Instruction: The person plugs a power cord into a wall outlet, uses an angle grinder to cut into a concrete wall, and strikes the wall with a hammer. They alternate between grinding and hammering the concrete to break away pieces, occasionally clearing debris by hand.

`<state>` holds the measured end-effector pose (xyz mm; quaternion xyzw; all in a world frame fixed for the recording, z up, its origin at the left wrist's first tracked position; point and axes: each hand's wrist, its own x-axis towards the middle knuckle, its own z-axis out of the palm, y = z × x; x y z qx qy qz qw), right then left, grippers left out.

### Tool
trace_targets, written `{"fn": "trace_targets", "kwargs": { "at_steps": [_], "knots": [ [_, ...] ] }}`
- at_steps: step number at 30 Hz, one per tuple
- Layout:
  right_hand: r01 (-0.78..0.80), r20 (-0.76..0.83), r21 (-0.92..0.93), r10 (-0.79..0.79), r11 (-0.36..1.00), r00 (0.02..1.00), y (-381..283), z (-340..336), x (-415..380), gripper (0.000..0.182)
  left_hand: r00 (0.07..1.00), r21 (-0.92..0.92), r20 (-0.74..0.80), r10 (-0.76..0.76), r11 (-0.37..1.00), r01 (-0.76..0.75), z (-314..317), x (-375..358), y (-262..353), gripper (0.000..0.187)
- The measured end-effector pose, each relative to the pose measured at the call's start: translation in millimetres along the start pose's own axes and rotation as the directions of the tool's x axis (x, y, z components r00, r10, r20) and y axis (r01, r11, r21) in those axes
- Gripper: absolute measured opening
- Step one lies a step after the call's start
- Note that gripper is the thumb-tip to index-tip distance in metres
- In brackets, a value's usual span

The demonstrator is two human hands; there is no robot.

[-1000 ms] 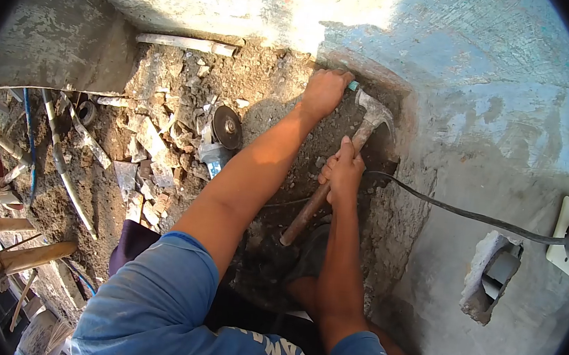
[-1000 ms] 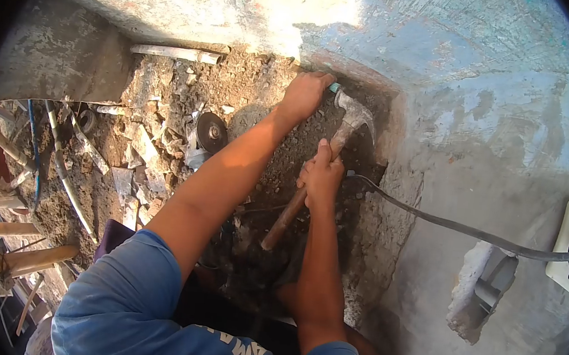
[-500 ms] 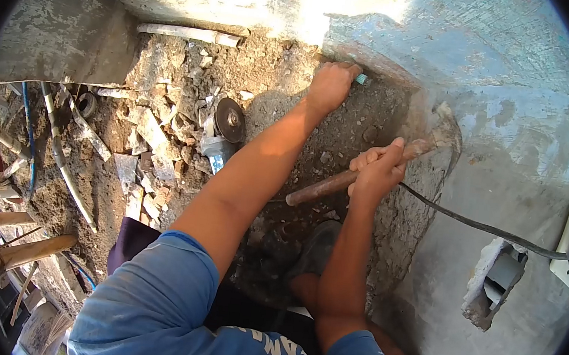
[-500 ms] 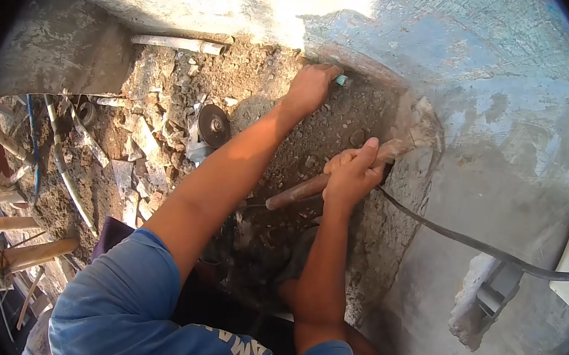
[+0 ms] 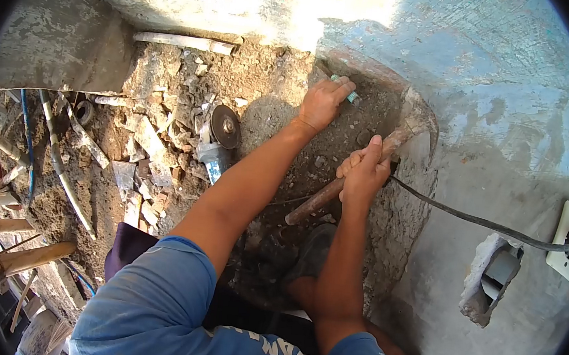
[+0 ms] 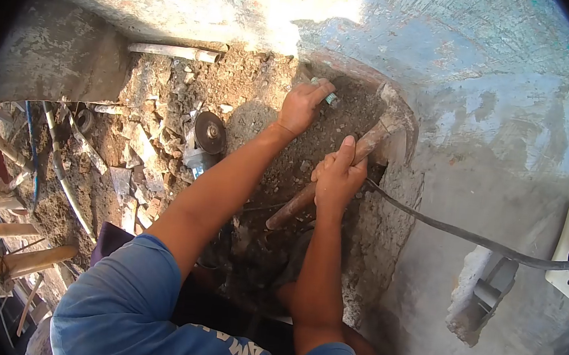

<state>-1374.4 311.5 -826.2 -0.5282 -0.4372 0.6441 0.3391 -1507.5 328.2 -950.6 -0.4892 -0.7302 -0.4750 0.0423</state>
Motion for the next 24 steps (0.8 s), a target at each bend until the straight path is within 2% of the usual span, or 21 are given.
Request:
{"fn": "trace_targets", "kwargs": {
  "at_steps": [3, 5, 6, 8, 10, 11, 12, 15, 16, 17, 19, 21, 22, 23, 24],
  "knots": [
    [0.083, 0.010, 0.034, -0.083, 0.996, 0.997, -15, 4, -3, 0.031, 0.996, -0.005, -0.086, -0.031, 1.000, 0.031, 3, 15, -6, 0.033],
    [0.238, -0.056, 0.023, -0.236, 0.971, 0.970, -17, 5, -3, 0.030, 0.994, -0.027, -0.099, -0.054, 0.998, 0.052, 0, 25, -13, 0.034],
    [0.292, -0.029, 0.072, -0.291, 0.954, 0.956, -11, 2, 0, 0.030, 0.993, -0.025, -0.099, -0.058, 0.998, 0.055, -2, 26, -12, 0.034],
    [0.306, -0.047, 0.090, -0.303, 0.948, 0.952, 10, 6, 4, 0.029, 0.985, -0.072, -0.089, -0.147, 0.987, 0.141, -3, 28, -5, 0.034],
    [0.323, -0.060, 0.106, -0.318, 0.940, 0.946, 32, 12, 6, 0.029, 0.985, -0.085, -0.076, -0.156, 0.985, 0.150, -5, 28, -6, 0.033],
    [0.112, 0.045, -0.035, -0.110, 0.993, 0.993, 39, 16, 5, 0.028, 0.985, -0.098, -0.061, -0.161, 0.983, 0.154, -4, 28, -7, 0.032],
    [-0.091, 0.113, -0.194, 0.114, 0.977, 0.987, 43, 17, 6, 0.028, 0.985, -0.101, -0.063, -0.159, 0.983, 0.152, -2, 26, -7, 0.032],
    [-0.046, 0.031, -0.224, 0.054, 0.974, 0.998, 20, 5, 6, 0.028, 0.988, -0.029, -0.100, -0.113, 0.993, 0.111, -1, 27, -8, 0.029],
    [0.052, -0.033, -0.089, -0.055, 0.995, 0.998, 12, 8, 6, 0.030, 0.988, -0.026, -0.031, -0.152, 0.988, 0.151, -3, 29, -5, 0.028],
    [0.045, -0.026, -0.092, -0.048, 0.995, 0.999, 3, 8, 9, 0.030, 0.982, -0.014, 0.029, -0.189, 0.982, 0.189, -7, 33, -4, 0.028],
    [0.286, -0.166, 0.233, -0.252, 0.929, 0.953, -10, 4, 13, 0.030, 0.978, 0.011, 0.031, -0.206, 0.979, 0.205, -7, 34, -4, 0.028],
    [0.341, -0.192, 0.252, -0.299, 0.905, 0.935, 2, 16, 9, 0.036, 0.978, 0.024, 0.021, -0.205, 0.979, 0.205, -7, 39, -2, 0.029],
    [0.128, -0.065, 0.088, -0.123, 0.988, 0.990, 25, 20, 10, 0.041, 0.976, -0.002, 0.035, -0.215, 0.976, 0.216, -7, 39, -2, 0.028],
    [-0.079, 0.027, -0.103, 0.082, 0.992, 0.996, 32, 25, 9, 0.047, 0.973, -0.027, 0.051, -0.223, 0.974, 0.225, -6, 39, -3, 0.028],
    [-0.072, 0.029, -0.097, 0.075, 0.993, 0.997, 31, 20, 12, 0.047, 0.975, -0.026, 0.046, -0.216, 0.976, 0.217, -4, 39, -5, 0.028]
  ]
}}
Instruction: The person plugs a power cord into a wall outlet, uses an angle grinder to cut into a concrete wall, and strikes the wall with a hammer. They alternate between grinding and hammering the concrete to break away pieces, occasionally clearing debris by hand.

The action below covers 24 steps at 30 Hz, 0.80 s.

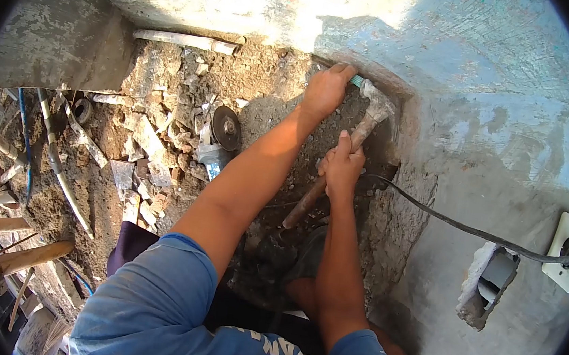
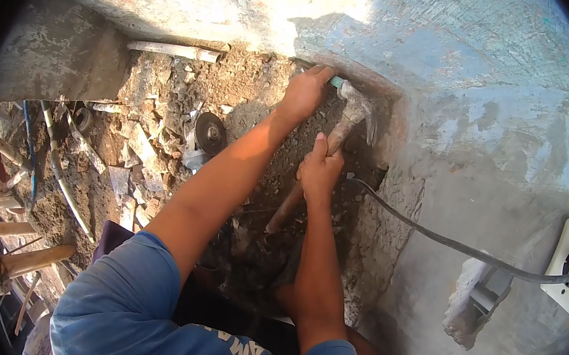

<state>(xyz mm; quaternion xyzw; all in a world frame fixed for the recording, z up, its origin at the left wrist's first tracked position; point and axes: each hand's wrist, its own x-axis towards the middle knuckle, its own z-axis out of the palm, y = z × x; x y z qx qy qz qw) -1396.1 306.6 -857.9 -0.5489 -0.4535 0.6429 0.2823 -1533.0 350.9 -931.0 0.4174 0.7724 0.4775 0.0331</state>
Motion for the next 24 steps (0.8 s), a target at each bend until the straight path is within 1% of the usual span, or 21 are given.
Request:
{"fn": "trace_targets", "kwargs": {
  "at_steps": [2, 3, 4, 5, 6, 8, 9, 10, 11, 12, 14, 15, 16, 17, 18, 19, 20, 21, 22, 24],
  "knots": [
    [-0.029, 0.040, -0.117, 0.034, 0.993, 0.999, -7, -15, 5, 0.047, 0.997, 0.006, -0.037, 0.073, 0.997, -0.072, 5, -2, -6, 0.026],
    [-0.044, 0.031, -0.118, 0.048, 0.992, 0.998, -18, -20, 3, 0.047, 0.998, 0.004, -0.022, 0.064, 0.998, -0.064, 5, -6, -2, 0.026],
    [0.094, -0.025, 0.058, -0.092, 0.994, 0.995, -31, -22, 1, 0.039, 0.999, 0.032, 0.003, 0.038, 0.999, -0.038, 4, -4, 0, 0.024],
    [0.238, -0.103, 0.226, -0.220, 0.945, 0.970, -37, -21, 2, 0.032, 1.000, 0.067, 0.025, 0.013, 0.998, -0.014, 3, -1, 0, 0.023],
    [0.230, -0.107, 0.231, -0.210, 0.945, 0.972, -34, -20, 2, 0.032, 0.999, 0.056, -0.008, 0.040, 0.998, -0.040, 2, 1, 0, 0.023],
    [0.399, -0.234, 0.424, -0.327, 0.813, 0.916, -32, -18, 7, 0.030, 1.000, 0.062, 0.003, 0.030, 0.998, -0.030, 1, 4, 3, 0.023],
    [0.403, -0.238, 0.423, -0.330, 0.812, 0.914, -22, -16, 6, 0.030, 1.000, 0.067, 0.008, 0.011, 0.998, -0.012, 2, 3, 3, 0.024],
    [0.127, -0.042, 0.180, -0.121, 0.975, 0.992, -5, -11, 6, 0.035, 1.000, 0.063, 0.006, 0.018, 0.998, -0.018, 2, 3, 3, 0.024],
    [-0.133, 0.086, -0.122, 0.144, 0.984, 0.986, -3, -5, 5, 0.039, 0.999, 0.066, 0.028, 0.017, 0.998, -0.019, 2, 4, 2, 0.025],
    [-0.133, 0.082, -0.113, 0.143, 0.985, 0.986, -6, -8, 5, 0.039, 0.998, 0.069, 0.060, 0.014, 0.997, -0.018, 3, 3, 1, 0.026],
    [-0.015, 0.043, -0.075, 0.018, 0.997, 0.999, -19, -20, 6, 0.039, 0.998, 0.088, 0.067, 0.019, 0.996, -0.024, 7, 3, -2, 0.026],
    [-0.026, 0.038, -0.075, 0.029, 0.997, 0.999, -27, -22, 6, 0.039, 0.997, 0.106, 0.077, 0.019, 0.994, -0.027, 8, 0, -3, 0.026],
    [0.102, -0.034, 0.109, -0.099, 0.989, 0.995, -35, -22, 6, 0.039, 0.996, 0.111, 0.086, 0.009, 0.994, -0.019, 8, -1, -3, 0.026],
    [0.239, -0.132, 0.278, -0.209, 0.930, 0.969, -39, -23, 8, 0.039, 0.996, 0.125, 0.086, 0.004, 0.992, -0.015, 10, -1, -4, 0.026],
    [0.274, -0.121, 0.394, -0.245, 0.877, 0.962, -35, -27, 13, 0.035, 0.997, 0.134, 0.081, 0.009, 0.991, -0.020, 12, 1, -3, 0.026],
    [0.279, -0.125, 0.395, -0.250, 0.875, 0.960, -25, -22, 14, 0.035, 0.997, 0.131, 0.081, 0.015, 0.991, -0.025, 12, 3, -3, 0.026],
    [0.141, -0.058, 0.259, -0.130, 0.956, 0.990, -12, -12, 13, 0.036, 0.998, 0.108, 0.052, 0.036, 0.993, -0.041, 13, 2, -5, 0.027],
    [-0.001, -0.013, 0.107, 0.002, 0.994, 1.000, -4, -9, 13, 0.036, 0.998, 0.083, 0.024, 0.057, 0.995, -0.059, 15, -1, -6, 0.027],
    [0.011, -0.014, 0.111, -0.010, 0.994, 1.000, -3, -13, 15, 0.036, 0.998, 0.079, 0.017, 0.067, 0.994, -0.068, 16, -4, -8, 0.027],
    [-0.088, 0.169, -0.202, 0.123, 0.975, 0.978, -3, -16, 14, 0.035, 0.990, 0.104, 0.144, 0.010, 0.994, -0.025, 17, -11, -11, 0.031]
  ]
}}
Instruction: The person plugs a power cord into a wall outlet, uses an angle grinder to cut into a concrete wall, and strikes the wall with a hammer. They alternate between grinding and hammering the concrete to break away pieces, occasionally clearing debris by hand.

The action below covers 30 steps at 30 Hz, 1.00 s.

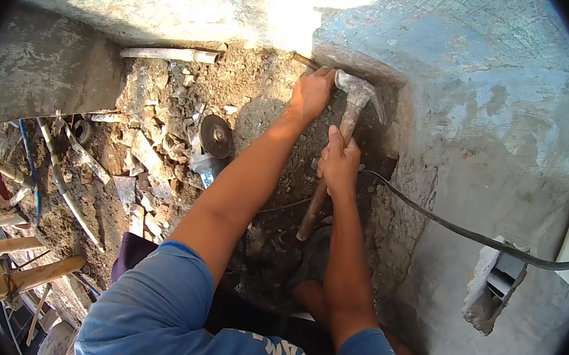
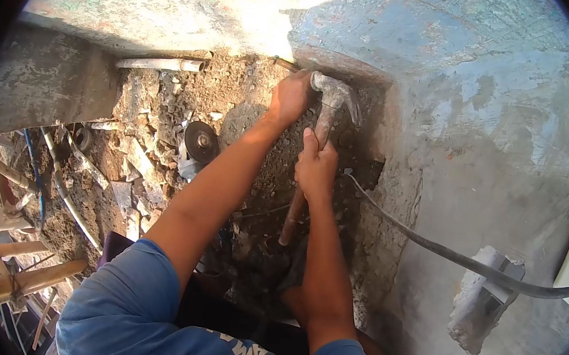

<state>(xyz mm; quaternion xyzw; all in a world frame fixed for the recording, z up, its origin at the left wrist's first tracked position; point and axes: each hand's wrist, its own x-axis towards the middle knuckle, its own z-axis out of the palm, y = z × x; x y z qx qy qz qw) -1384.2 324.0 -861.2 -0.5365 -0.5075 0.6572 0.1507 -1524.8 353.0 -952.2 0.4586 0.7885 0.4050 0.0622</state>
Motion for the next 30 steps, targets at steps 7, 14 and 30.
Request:
{"fn": "trace_targets", "kwargs": {
  "at_steps": [7, 14, 30],
  "knots": [
    [0.523, -0.474, 0.427, -0.310, 0.737, 0.824, -26, -9, -4, 0.044, 0.999, 0.036, 0.000, -0.041, 0.999, 0.041, -3, 6, 5, 0.032],
    [0.066, -0.155, 0.169, -0.039, 0.983, 0.987, 0, -9, 6, 0.044, 0.999, 0.002, -0.034, -0.011, 1.000, 0.011, 2, 13, -3, 0.030],
    [0.472, -0.474, 0.479, -0.234, 0.740, 0.849, -21, 3, 8, 0.039, 0.996, -0.031, -0.088, -0.027, 0.999, 0.025, -6, 15, 0, 0.028]
  ]
}}
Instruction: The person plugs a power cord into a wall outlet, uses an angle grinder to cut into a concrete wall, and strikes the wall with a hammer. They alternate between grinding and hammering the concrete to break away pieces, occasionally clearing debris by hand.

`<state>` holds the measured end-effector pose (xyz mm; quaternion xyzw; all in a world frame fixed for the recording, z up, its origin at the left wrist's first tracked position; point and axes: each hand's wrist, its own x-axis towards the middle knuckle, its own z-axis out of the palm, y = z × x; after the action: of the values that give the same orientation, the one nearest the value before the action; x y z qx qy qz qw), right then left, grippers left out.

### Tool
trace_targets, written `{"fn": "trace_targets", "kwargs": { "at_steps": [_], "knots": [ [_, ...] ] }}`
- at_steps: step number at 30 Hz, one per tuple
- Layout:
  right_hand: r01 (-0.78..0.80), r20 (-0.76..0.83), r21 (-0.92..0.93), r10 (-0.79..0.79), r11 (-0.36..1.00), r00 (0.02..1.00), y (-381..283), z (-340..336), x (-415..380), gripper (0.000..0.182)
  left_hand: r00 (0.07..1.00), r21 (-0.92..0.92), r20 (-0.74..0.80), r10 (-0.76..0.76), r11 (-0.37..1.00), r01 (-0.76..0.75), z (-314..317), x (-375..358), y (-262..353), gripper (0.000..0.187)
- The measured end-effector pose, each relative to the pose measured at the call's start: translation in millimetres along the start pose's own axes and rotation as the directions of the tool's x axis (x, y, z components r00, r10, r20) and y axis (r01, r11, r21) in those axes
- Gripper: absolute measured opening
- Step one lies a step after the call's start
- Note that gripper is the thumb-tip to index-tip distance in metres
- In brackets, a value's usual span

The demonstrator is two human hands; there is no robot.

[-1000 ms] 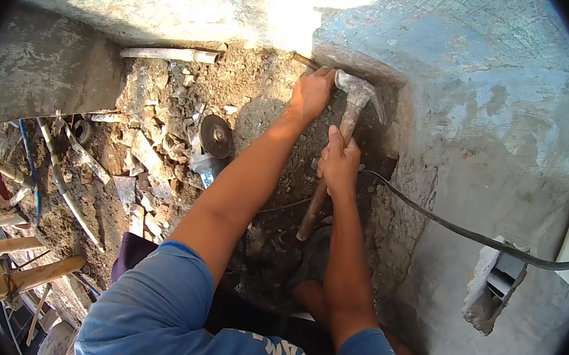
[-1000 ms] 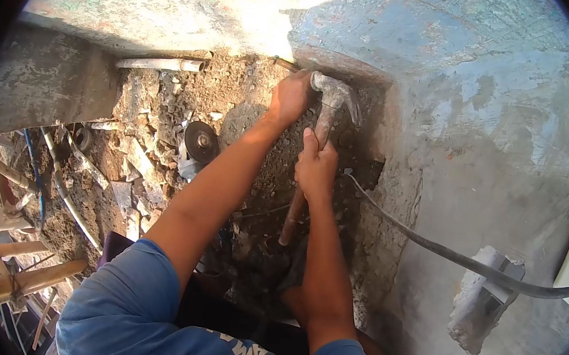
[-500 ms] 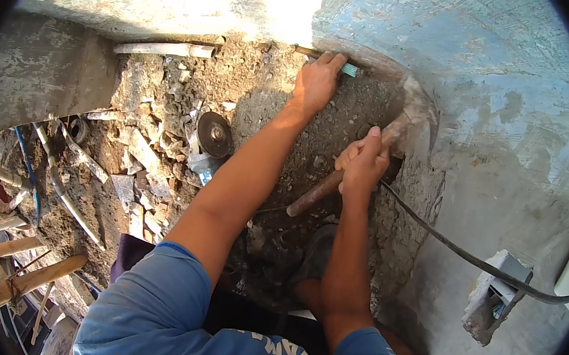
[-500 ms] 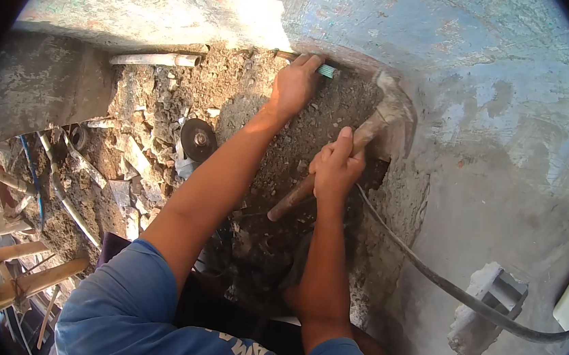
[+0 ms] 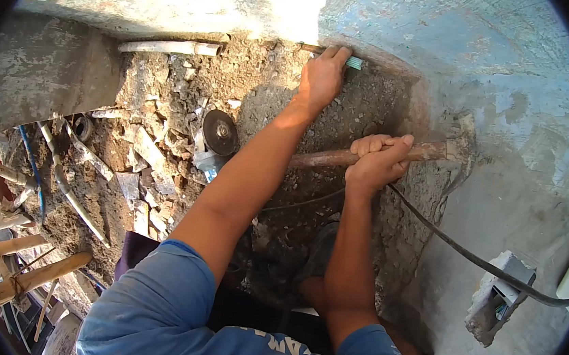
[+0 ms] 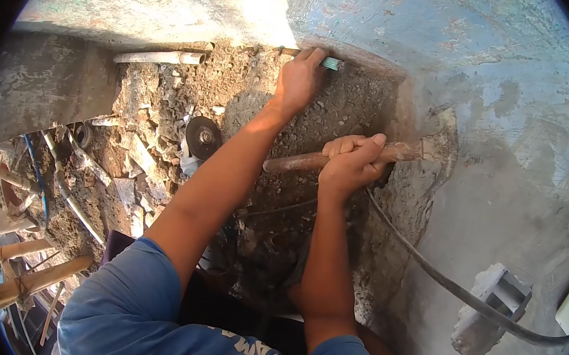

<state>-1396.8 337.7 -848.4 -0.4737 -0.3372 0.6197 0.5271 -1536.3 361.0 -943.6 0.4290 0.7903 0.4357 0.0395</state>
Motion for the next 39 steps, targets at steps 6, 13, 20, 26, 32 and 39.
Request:
{"fn": "trace_targets", "kwargs": {
  "at_steps": [6, 13, 20, 26, 32, 39],
  "knots": [
    [-0.194, 0.109, -0.505, 0.285, 0.841, 0.952, -6, -9, 5, 0.039, 1.000, 0.011, -0.019, 0.010, 1.000, -0.010, 7, 4, -4, 0.029],
    [-0.434, 0.143, -0.522, 0.577, 0.734, 0.804, 14, -14, -2, 0.038, 1.000, 0.018, -0.030, -0.007, 1.000, 0.007, 1, 2, -1, 0.028],
    [-0.232, 0.056, -0.206, 0.249, 0.951, 0.967, -16, -8, 10, 0.038, 1.000, 0.014, 0.008, 0.001, 1.000, -0.001, 0, 1, -7, 0.033],
    [-0.357, 0.137, -0.385, 0.435, 0.851, 0.890, 20, -5, -1, 0.040, 0.999, 0.035, 0.024, -0.028, 0.999, 0.027, -2, 3, -8, 0.032],
    [-0.296, 0.108, -0.395, 0.364, 0.870, 0.925, 5, -12, 6, 0.039, 0.999, 0.031, 0.036, -0.041, 0.999, 0.040, 1, 3, -8, 0.032],
    [-0.300, 0.040, -0.267, 0.321, 0.916, 0.946, 24, -7, 9, 0.039, 0.998, 0.036, 0.061, -0.029, 0.999, 0.027, -9, 4, -3, 0.032]
  ]
}}
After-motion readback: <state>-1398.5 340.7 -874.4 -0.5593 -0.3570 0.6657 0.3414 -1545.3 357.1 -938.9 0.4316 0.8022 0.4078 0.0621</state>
